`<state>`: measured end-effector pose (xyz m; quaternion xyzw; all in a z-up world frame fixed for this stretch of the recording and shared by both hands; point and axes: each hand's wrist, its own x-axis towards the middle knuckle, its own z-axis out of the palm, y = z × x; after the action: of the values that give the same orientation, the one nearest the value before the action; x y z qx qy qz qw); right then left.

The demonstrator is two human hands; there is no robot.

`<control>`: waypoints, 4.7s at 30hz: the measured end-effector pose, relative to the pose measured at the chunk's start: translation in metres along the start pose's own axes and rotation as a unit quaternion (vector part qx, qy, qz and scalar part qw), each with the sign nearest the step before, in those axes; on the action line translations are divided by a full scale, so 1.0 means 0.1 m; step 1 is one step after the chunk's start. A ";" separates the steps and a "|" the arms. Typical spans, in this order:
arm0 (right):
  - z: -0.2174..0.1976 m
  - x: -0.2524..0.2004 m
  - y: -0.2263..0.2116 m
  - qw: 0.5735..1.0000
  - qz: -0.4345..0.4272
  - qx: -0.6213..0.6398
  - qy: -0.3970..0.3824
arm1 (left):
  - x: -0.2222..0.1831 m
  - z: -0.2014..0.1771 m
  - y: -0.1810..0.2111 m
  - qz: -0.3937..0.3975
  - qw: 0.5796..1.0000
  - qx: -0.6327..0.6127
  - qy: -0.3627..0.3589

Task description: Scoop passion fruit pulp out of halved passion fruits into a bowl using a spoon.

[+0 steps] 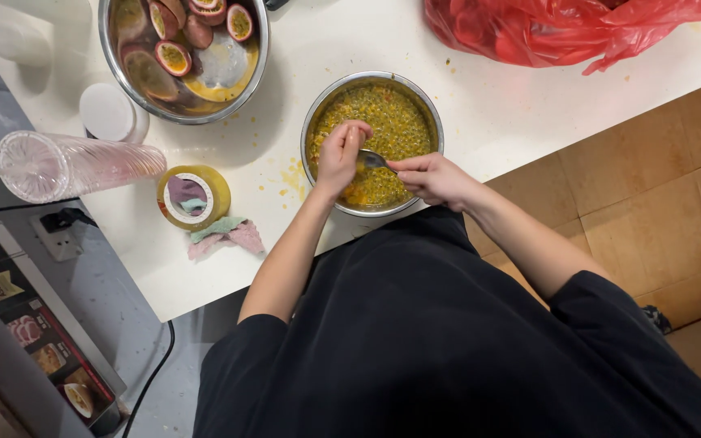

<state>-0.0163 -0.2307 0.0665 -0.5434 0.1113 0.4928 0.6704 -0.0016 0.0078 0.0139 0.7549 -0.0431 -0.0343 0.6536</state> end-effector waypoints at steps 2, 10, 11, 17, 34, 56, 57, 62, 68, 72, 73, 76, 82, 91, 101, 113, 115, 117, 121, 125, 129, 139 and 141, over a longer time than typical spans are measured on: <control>-0.07 0.00 0.01 0.997 0.042 0.059 -0.014 | 0.01 -0.06 0.18 0.062 0.997 0.030 -0.024; -0.05 0.10 0.32 0.981 -0.150 -0.085 0.090 | 0.00 0.02 0.04 0.033 0.996 -0.083 -0.023; -0.02 0.14 0.38 0.957 -0.208 -0.166 0.111 | 0.01 0.03 0.06 0.022 0.996 -0.089 -0.009; 0.27 -0.26 -0.05 0.785 -0.304 -0.496 0.215 | -0.01 0.01 -0.10 -0.023 0.995 -0.096 0.029; 0.26 -0.10 0.00 0.765 -0.347 -0.517 0.166 | 0.03 -0.01 -0.05 -0.083 0.967 -0.200 0.133; 0.28 0.13 0.11 0.830 -0.301 -0.459 0.093 | -0.49 -0.44 0.06 0.147 0.937 0.255 0.187; 0.34 0.18 0.13 0.816 -0.308 -0.479 0.097 | -0.50 -0.43 -0.02 0.144 0.933 0.245 0.219; 0.60 0.32 0.18 0.808 -0.312 -0.485 0.115 | -0.57 -0.42 -0.17 0.074 0.945 0.193 0.254; 0.60 0.39 0.28 0.766 -0.324 -0.539 0.136 | -0.57 -0.44 -0.17 0.053 0.952 0.152 0.260; 0.49 0.39 0.38 0.762 -0.308 -0.551 0.148 | -0.54 -0.46 -0.05 0.038 0.946 0.172 0.272; 0.48 0.36 0.37 0.762 -0.308 -0.550 0.149 | -0.53 -0.46 -0.01 0.039 0.946 0.172 0.271; 0.46 0.26 0.35 0.774 -0.300 -0.533 0.161 | -0.52 -0.43 0.03 0.055 0.954 0.139 0.260; 0.57 0.25 0.25 0.804 -0.342 -0.462 0.149 | -0.50 -0.42 -0.11 0.073 0.952 0.170 0.245; 0.57 0.43 0.45 0.783 -0.305 -0.523 0.144 | -0.52 -0.42 -0.13 0.112 0.946 0.185 0.243; 0.70 0.41 0.43 0.816 -0.322 -0.462 0.130 | -0.50 -0.42 -0.20 0.119 0.945 0.178 0.249; 0.62 0.42 0.53 0.803 -0.335 -0.472 0.141 | -0.48 -0.40 -0.19 0.109 0.947 0.159 0.258; 0.62 0.42 0.52 0.804 -0.331 -0.474 0.140 | -0.46 -0.40 -0.16 0.109 0.949 0.152 0.256; 0.62 0.42 0.51 0.807 -0.318 -0.479 0.135 | -0.43 -0.40 -0.12 0.118 0.946 0.164 0.255; 0.60 0.40 0.46 0.815 -0.294 -0.482 0.129 | -0.39 -0.44 0.02 0.126 0.943 0.143 0.274; 0.50 0.25 0.34 0.824 -0.297 -0.451 0.174 | -0.32 -0.53 0.09 0.036 0.951 -0.089 0.295; 0.47 -0.03 0.05 0.913 -0.228 -0.275 0.199 | -0.27 -0.48 0.48 -0.182 0.913 -0.304 0.204; 0.54 0.04 -0.20 0.786 -0.416 -0.430 0.157 | -0.39 0.03 0.43 -0.232 0.931 -0.269 0.080; 0.35 -0.02 -0.14 0.825 -0.463 -0.285 0.153 | -0.45 0.05 0.43 -0.219 0.925 -0.303 0.067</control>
<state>-0.0197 -0.2009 0.0899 -0.7664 -0.1976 0.0449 0.6096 -0.0475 0.0019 0.0554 0.5116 0.1796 -0.1378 0.8289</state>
